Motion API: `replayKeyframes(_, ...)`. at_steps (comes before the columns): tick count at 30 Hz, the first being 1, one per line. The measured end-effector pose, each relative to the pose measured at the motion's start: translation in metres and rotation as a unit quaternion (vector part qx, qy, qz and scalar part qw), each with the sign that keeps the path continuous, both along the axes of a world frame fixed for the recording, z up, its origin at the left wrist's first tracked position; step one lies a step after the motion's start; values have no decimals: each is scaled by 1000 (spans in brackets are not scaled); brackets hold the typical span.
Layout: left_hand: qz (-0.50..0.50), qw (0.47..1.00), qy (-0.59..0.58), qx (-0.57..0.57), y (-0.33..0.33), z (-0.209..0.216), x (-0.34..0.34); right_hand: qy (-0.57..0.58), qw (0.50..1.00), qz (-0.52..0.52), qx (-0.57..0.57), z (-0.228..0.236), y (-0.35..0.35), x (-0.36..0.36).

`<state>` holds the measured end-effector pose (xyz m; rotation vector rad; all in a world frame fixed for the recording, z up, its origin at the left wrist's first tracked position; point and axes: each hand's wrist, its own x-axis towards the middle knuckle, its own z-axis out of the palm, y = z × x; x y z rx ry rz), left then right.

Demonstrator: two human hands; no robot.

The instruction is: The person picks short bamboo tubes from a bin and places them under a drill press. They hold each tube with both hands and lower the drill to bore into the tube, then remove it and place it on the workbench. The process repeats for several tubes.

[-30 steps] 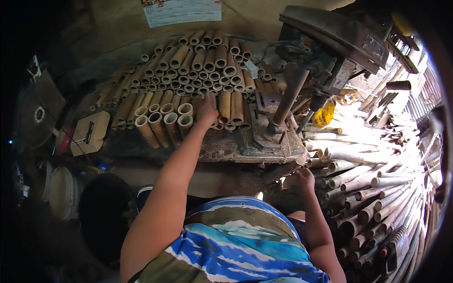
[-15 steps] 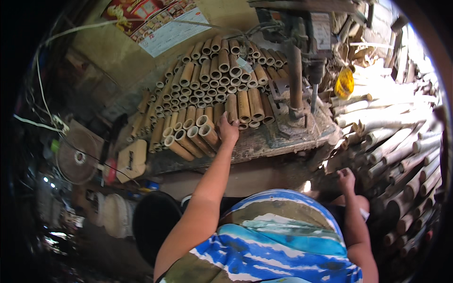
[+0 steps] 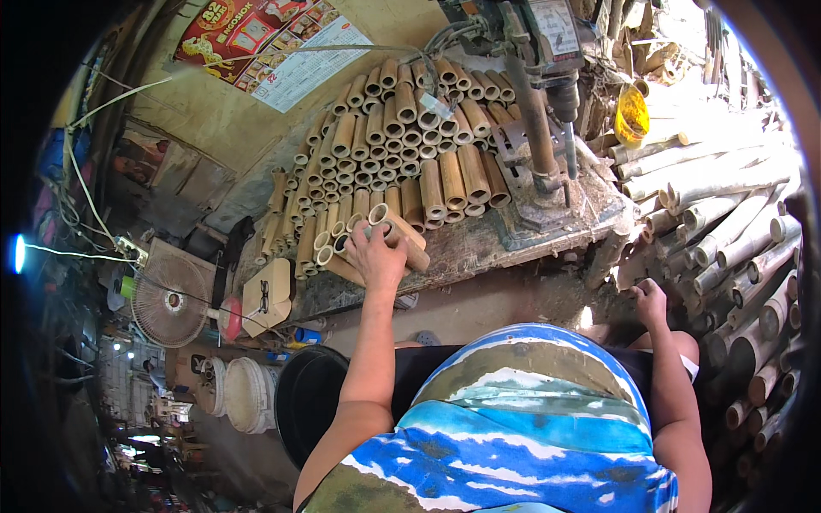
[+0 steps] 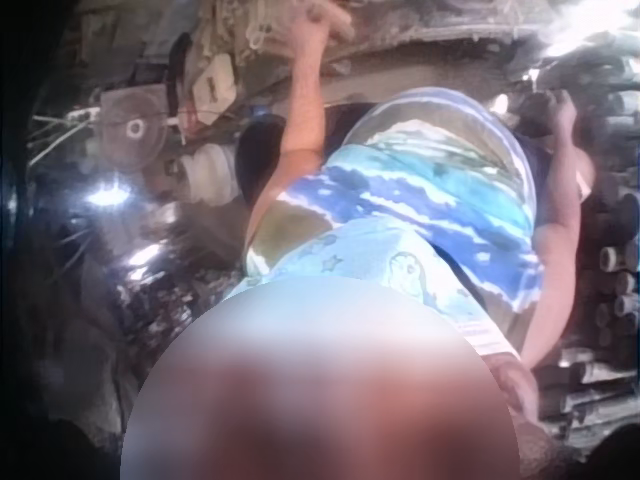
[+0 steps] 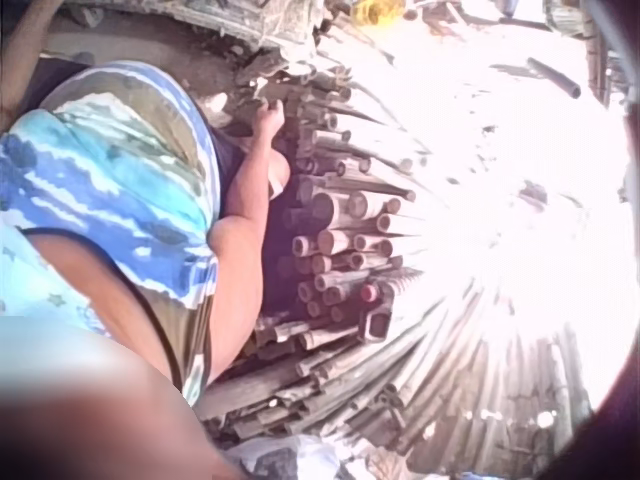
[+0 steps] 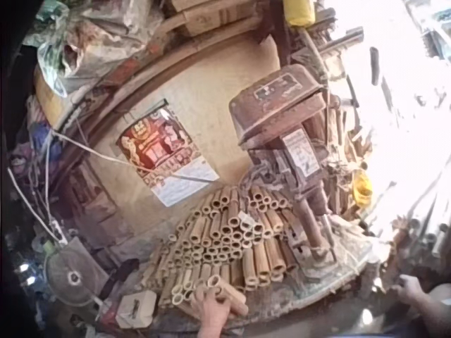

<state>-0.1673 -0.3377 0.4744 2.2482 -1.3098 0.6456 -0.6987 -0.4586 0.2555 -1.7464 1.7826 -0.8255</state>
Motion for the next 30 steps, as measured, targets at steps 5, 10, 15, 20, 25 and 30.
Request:
replayKeyframes(5,-28,999,-11,37,16,-9,3,-23,999,20,10,-7,-2,1)
replayKeyframes(10,-98,993,-63,-18,27,-7,-21,-61,998,17,-15,3,4,3)
replayKeyframes(15,-271,942,192,-54,13,7,-56,-53,982,96,-156,58,25,33)
replayKeyframes(20,-425,895,140,11,-24,8,-126,-118,961,237,-82,135,43,101)
replayKeyframes(25,-483,846,218,50,-74,1,-180,-115,955,248,-111,178,24,164)
replayKeyframes(30,-456,792,405,-17,-116,-28,-184,-183,966,178,-48,190,-10,171)
